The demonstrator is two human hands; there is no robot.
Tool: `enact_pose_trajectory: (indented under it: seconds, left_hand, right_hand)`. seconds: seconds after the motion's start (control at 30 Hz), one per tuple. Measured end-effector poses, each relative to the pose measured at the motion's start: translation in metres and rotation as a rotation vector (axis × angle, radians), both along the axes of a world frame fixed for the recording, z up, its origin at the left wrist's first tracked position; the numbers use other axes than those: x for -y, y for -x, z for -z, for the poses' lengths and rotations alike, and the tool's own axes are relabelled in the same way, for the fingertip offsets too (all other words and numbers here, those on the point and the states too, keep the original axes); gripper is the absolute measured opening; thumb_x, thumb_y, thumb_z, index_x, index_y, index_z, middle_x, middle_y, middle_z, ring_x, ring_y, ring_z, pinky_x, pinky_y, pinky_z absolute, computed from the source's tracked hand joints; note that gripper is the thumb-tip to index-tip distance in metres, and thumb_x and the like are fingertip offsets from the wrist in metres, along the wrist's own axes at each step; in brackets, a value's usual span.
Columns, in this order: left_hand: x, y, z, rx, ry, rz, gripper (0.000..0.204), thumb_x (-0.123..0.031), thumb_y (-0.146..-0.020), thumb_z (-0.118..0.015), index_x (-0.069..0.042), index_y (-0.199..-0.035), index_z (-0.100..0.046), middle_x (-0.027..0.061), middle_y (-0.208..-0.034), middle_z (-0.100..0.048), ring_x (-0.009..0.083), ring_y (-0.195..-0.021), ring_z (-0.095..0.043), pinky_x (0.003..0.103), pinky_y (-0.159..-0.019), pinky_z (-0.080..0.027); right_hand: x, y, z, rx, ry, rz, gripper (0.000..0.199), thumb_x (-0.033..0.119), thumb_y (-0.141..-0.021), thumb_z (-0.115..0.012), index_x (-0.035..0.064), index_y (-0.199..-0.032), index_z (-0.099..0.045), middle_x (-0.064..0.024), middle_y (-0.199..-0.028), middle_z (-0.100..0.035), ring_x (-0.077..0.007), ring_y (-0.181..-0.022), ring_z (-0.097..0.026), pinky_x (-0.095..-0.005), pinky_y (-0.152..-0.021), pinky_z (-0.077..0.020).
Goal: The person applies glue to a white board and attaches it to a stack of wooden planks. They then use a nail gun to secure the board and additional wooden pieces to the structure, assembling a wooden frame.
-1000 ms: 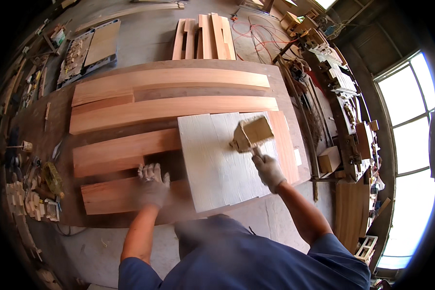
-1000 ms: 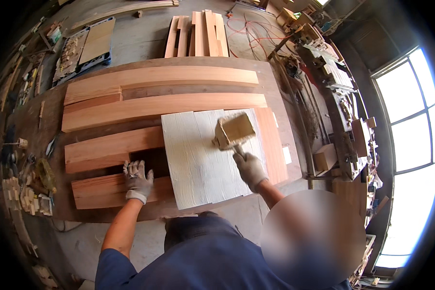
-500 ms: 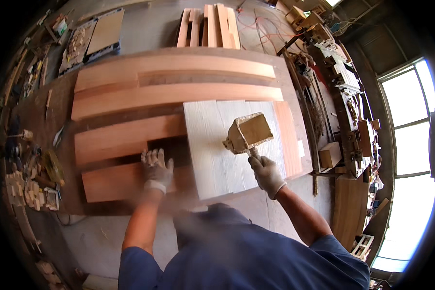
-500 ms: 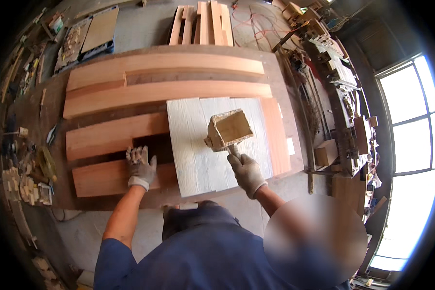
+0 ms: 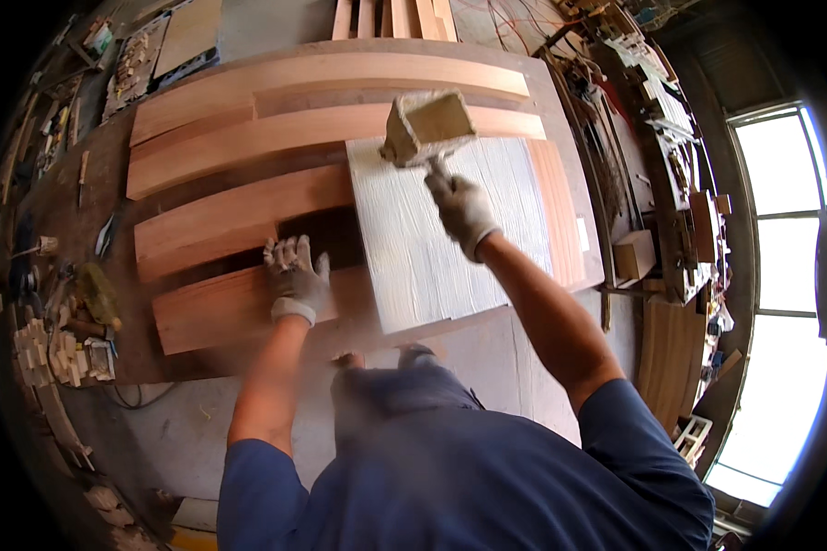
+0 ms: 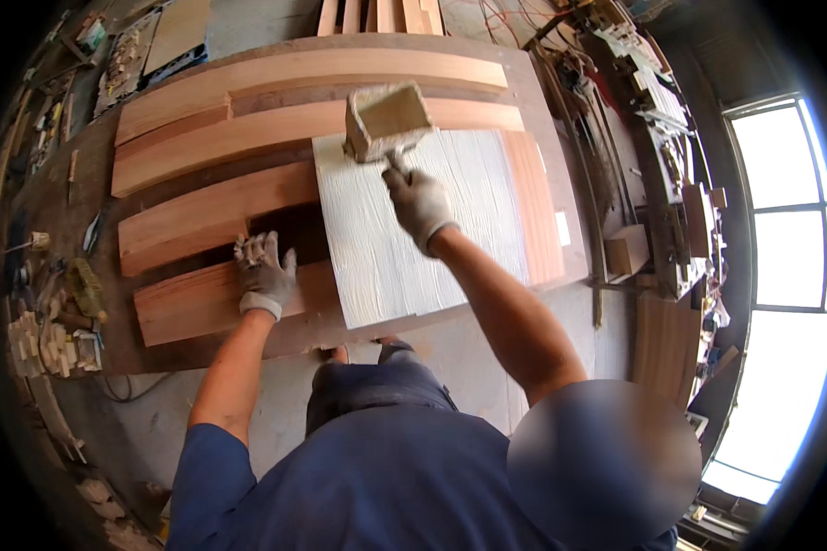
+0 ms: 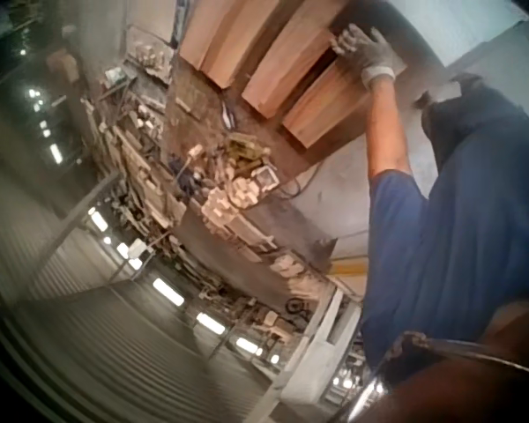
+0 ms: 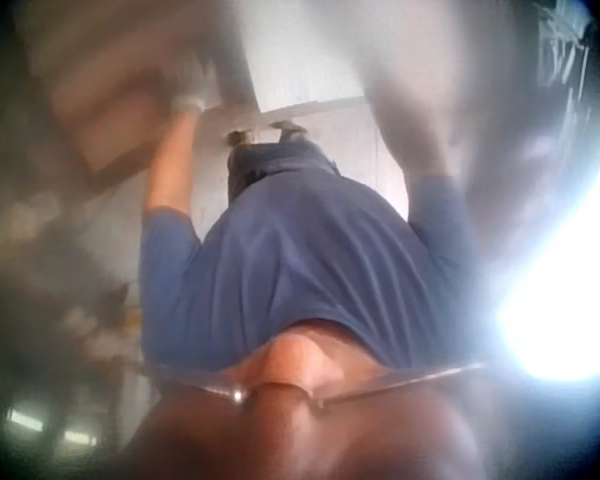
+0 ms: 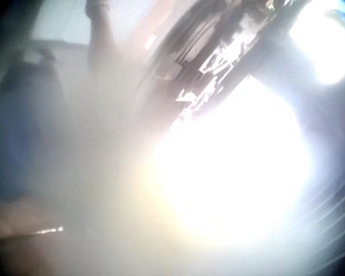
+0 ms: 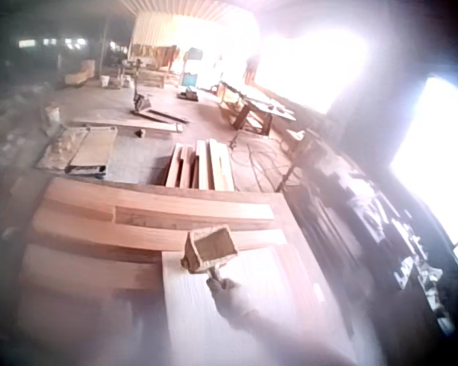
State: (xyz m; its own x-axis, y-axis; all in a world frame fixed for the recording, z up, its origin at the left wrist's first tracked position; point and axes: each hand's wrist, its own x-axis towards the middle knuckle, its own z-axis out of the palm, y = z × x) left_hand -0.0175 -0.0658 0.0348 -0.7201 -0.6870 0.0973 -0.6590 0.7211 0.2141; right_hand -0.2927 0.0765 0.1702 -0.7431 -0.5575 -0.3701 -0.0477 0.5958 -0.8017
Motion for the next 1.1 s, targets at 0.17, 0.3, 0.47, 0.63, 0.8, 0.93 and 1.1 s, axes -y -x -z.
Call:
enact_pose_trajectory:
  seconds: [0.17,0.3,0.47,0.63,0.8,0.93,1.1]
  left_hand:
    - [0.000,-0.002,0.007,-0.034,-0.003,0.008,0.054,-0.043,-0.102,-0.065,-0.004,-0.140,-0.065,0.0180,-0.142,-0.066,0.0366,-0.140,-0.054,0.059,-0.131,-0.024]
    - [0.000,0.003,0.009,-0.073,-0.034,0.021,0.054,-0.042,-0.103,-0.064,-0.002,-0.139,-0.066,0.0190,-0.140,-0.066,0.0364,-0.140,-0.054,0.060,-0.131,-0.022]
    - [-0.002,0.003,0.013,-0.077,-0.034,0.027,0.053,-0.041,-0.103,-0.064,-0.001,-0.139,-0.066,0.0197,-0.140,-0.067,0.0362,-0.140,-0.054,0.059,-0.132,-0.021]
    - [0.000,-0.001,0.015,-0.071,0.033,0.032,0.051,-0.040,-0.103,-0.065,-0.002,-0.137,-0.067,0.0178,-0.139,-0.068,0.0352,-0.138,-0.056,0.058,-0.132,-0.023]
    - [0.006,0.002,0.018,-0.067,0.075,0.050,0.049,-0.040,-0.103,-0.066,-0.003,-0.135,-0.067,0.0164,-0.136,-0.070,0.0336,-0.135,-0.059,0.058,-0.131,-0.025]
    - [0.009,0.003,0.024,-0.061,0.074,0.051,0.051,-0.040,-0.102,-0.067,-0.003,-0.136,-0.066,0.0174,-0.136,-0.069,0.0347,-0.134,-0.059,0.058,-0.131,-0.026]
    - [0.011,0.000,0.033,-0.116,0.102,0.060,0.050,-0.039,-0.101,-0.068,-0.002,-0.135,-0.067,0.0181,-0.135,-0.070,0.0352,-0.131,-0.061,0.058,-0.129,-0.027]
  right_hand:
    - [-0.152,-0.102,0.023,-0.427,-0.146,-0.210,0.033,0.035,-0.108,-0.061,0.0033,-0.103,-0.064,-0.0275,-0.086,-0.068,-0.0506,-0.085,-0.068,-0.0526,-0.072,-0.0531]
    - [-0.258,-0.190,-0.029,-0.243,-0.321,-0.091,0.026,0.031,-0.110,-0.060,0.0051,-0.110,-0.065,-0.0204,-0.082,-0.069,-0.0406,-0.078,-0.070,-0.0477,-0.070,-0.0544]
    - [-0.265,-0.190,-0.050,-0.159,-0.195,0.145,0.034,0.034,-0.111,-0.062,0.0021,-0.101,-0.064,-0.0110,-0.074,-0.057,-0.0141,-0.070,-0.054,-0.0390,-0.067,-0.0514]
    - [-0.194,-0.060,0.007,-0.621,-0.319,-0.303,0.033,0.036,-0.110,-0.060,0.0037,-0.114,-0.066,-0.0184,-0.083,-0.065,-0.0342,-0.072,-0.064,-0.0487,-0.062,-0.0511]
    - [-0.088,0.029,0.003,-0.103,-0.082,0.197,0.051,0.053,-0.107,-0.063,0.0035,-0.095,-0.066,-0.0027,-0.065,-0.054,-0.0156,-0.052,-0.048,-0.0392,-0.049,-0.0419]
    - [-0.180,-0.009,0.038,-0.606,-0.236,-0.267,0.041,0.042,-0.109,-0.059,0.0032,-0.118,-0.069,-0.0264,-0.093,-0.071,-0.0436,-0.085,-0.070,-0.0519,-0.076,-0.0544]
    - [-0.306,-0.131,-0.014,-0.165,-0.331,0.214,0.036,0.037,-0.107,-0.065,0.0007,-0.104,-0.067,-0.0248,-0.086,-0.068,-0.0364,-0.080,-0.069,-0.0471,-0.078,-0.0547]
